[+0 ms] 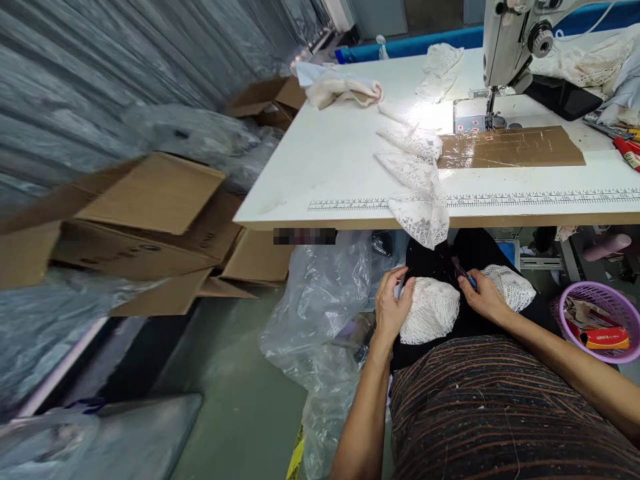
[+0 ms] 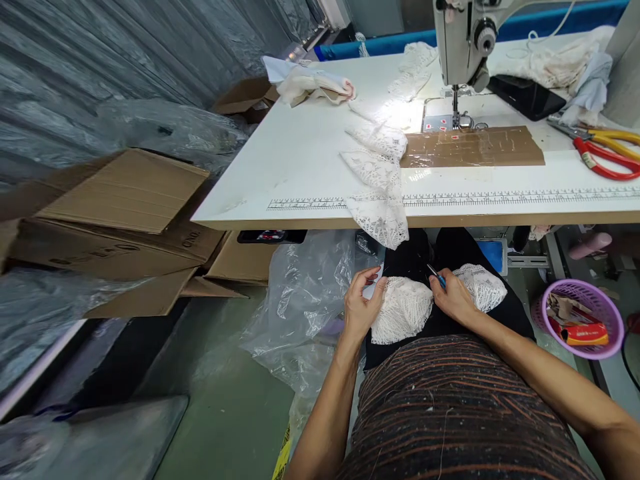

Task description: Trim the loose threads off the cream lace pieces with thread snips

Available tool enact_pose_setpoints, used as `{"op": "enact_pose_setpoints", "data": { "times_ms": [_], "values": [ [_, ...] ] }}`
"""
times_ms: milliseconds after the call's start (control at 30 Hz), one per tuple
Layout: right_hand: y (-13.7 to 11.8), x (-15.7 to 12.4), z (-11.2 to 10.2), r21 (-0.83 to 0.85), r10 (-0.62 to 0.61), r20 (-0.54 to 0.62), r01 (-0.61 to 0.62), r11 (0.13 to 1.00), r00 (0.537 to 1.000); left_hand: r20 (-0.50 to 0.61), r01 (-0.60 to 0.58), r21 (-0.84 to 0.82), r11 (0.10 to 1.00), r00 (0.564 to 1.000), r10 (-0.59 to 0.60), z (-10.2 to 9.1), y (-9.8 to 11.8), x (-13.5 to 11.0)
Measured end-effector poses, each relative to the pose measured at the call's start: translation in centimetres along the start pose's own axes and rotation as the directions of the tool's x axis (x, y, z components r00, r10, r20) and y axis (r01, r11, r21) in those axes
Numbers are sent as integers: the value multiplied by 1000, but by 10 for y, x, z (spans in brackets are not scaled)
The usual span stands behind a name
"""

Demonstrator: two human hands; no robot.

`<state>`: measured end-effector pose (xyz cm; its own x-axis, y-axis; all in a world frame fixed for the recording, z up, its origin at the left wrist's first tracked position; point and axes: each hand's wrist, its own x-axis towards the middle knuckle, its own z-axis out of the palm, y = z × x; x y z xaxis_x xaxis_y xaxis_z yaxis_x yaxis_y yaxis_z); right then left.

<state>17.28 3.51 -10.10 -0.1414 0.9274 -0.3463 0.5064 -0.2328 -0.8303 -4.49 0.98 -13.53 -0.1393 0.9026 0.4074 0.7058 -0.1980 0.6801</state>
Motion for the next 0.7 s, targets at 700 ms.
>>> {"op": "enact_pose_setpoints", "data": {
  "times_ms": [700],
  "values": [
    [-68,22,-11,327,-413,-200,458,827,888,-110,-272,-3,962,956,270,-28,38,8]
  ]
}}
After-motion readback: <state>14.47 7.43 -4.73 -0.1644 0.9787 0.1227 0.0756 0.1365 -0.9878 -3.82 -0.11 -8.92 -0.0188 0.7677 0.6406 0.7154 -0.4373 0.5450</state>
